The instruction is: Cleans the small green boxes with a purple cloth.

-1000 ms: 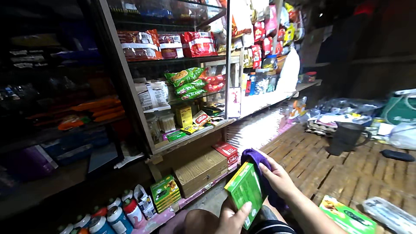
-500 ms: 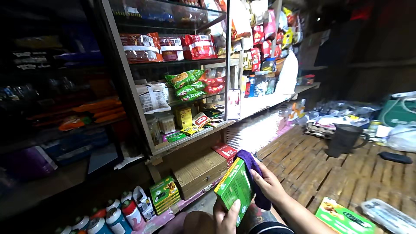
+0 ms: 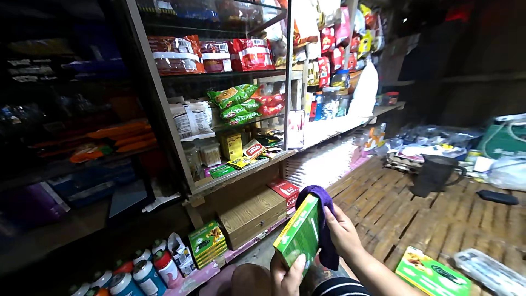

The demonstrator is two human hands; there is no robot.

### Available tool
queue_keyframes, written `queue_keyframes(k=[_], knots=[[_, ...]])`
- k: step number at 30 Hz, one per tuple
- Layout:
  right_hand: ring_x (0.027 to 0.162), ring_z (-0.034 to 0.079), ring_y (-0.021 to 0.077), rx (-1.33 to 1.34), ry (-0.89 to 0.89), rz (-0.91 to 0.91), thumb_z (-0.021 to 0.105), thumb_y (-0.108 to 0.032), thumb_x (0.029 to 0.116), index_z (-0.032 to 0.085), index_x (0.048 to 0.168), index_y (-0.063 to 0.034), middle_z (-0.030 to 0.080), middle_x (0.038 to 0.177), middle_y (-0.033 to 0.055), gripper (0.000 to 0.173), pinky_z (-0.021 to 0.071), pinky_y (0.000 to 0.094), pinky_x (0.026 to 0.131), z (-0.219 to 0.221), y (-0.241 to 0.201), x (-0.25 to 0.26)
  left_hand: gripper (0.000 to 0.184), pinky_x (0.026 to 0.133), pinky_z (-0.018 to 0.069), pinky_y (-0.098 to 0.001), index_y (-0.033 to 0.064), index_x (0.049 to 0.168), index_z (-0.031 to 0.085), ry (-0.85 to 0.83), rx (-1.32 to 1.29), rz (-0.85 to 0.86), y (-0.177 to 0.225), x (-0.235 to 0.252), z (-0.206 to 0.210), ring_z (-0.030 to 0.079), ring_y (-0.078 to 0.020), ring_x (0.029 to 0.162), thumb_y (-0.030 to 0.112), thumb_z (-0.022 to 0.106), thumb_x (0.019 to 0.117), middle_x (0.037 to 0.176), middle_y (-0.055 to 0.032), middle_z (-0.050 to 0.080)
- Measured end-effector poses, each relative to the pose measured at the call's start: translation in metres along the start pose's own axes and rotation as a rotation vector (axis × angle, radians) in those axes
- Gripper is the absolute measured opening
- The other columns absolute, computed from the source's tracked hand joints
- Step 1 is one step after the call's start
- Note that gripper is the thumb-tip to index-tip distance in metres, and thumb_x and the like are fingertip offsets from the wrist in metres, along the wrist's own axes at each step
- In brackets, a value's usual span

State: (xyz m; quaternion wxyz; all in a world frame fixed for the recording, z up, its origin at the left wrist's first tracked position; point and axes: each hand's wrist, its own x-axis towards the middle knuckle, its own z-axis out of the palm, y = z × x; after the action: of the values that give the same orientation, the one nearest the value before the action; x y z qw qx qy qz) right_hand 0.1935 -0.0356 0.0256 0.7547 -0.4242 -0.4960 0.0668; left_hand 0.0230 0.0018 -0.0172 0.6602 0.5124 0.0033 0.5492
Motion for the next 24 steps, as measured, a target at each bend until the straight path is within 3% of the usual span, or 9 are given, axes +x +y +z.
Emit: queue_keyframes(k=[2,5,10,16,21,24], knots=[[0.11,0.066,0.0037,-0.09,-0.051,-0.037,0.046,-0.026,0.1084,0.066,0.125,-0.005,0.07,0.12,-0.001,0.033,0.0539,0.0262,0.1,-0.001,0.013,-0.006,0.026,0.088,0.06,-0.0317,0.0062,0.116,0.067,0.054,-0.02,0.02,0.004,0.0,0.0,0.072,-0.0106,0.095,0.013,0.069,0.091,0.102,-0.0036,0.075],[0.117,0.062,0.0033,-0.203,-0.1,-0.08,0.047,-0.025,0.107,0.066,0.124,0.0012,0.069,0.124,0.0047,0.036,0.0492,0.0245,0.106,-0.004,0.025,-0.009,0.027,0.088,0.0606,-0.032,0.0074,0.116,0.065,0.118,-0.033,0.038,0.011,0.003,0.001,0.073,-0.0107,0.095,0.014,0.071,0.0901,0.102,-0.0028,0.076],[0.125,0.057,0.0035,-0.28,-0.136,-0.201,0.047,-0.03,0.1077,0.066,0.128,0.0007,0.066,0.131,0.006,0.041,0.0443,0.026,0.112,-0.01,0.022,-0.004,0.025,0.09,0.0595,-0.0298,0.0134,0.116,0.068,0.034,-0.023,0.065,0.011,0.005,-0.001,0.072,-0.0073,0.098,0.016,0.071,0.091,0.104,0.0009,0.076],[0.125,0.058,0.0037,-0.245,-0.078,-0.235,0.045,-0.034,0.1088,0.06,0.134,-0.0013,0.065,0.132,0.0029,0.044,0.0456,0.0279,0.112,-0.011,-0.002,0.005,0.025,0.091,0.0587,-0.0288,0.0108,0.116,0.068,-0.098,0.04,0.017,0.0,0.001,-0.001,0.071,-0.0065,0.099,0.013,0.069,0.0916,0.105,0.0012,0.076],[0.121,0.06,0.0021,-0.234,-0.082,-0.178,0.045,-0.038,0.1083,0.059,0.134,-0.0012,0.067,0.129,0.0022,0.047,0.0483,0.026,0.108,-0.007,0.006,0.001,0.024,0.088,0.06,-0.0309,0.0065,0.113,0.068,-0.035,0.012,-0.008,0.002,0.001,-0.003,0.072,-0.0094,0.095,0.009,0.068,0.0897,0.102,-0.0021,0.076],[0.127,0.057,0.0045,-0.23,-0.142,-0.153,0.045,-0.039,0.1083,0.052,0.142,0.0041,0.063,0.137,0.008,0.055,0.0457,0.0266,0.111,-0.005,0.014,-0.004,0.026,0.087,0.0601,-0.0315,0.0079,0.114,0.067,0.026,-0.028,0.019,0.004,0.001,-0.004,0.072,-0.0098,0.094,0.011,0.07,0.0888,0.102,-0.0022,0.076]])
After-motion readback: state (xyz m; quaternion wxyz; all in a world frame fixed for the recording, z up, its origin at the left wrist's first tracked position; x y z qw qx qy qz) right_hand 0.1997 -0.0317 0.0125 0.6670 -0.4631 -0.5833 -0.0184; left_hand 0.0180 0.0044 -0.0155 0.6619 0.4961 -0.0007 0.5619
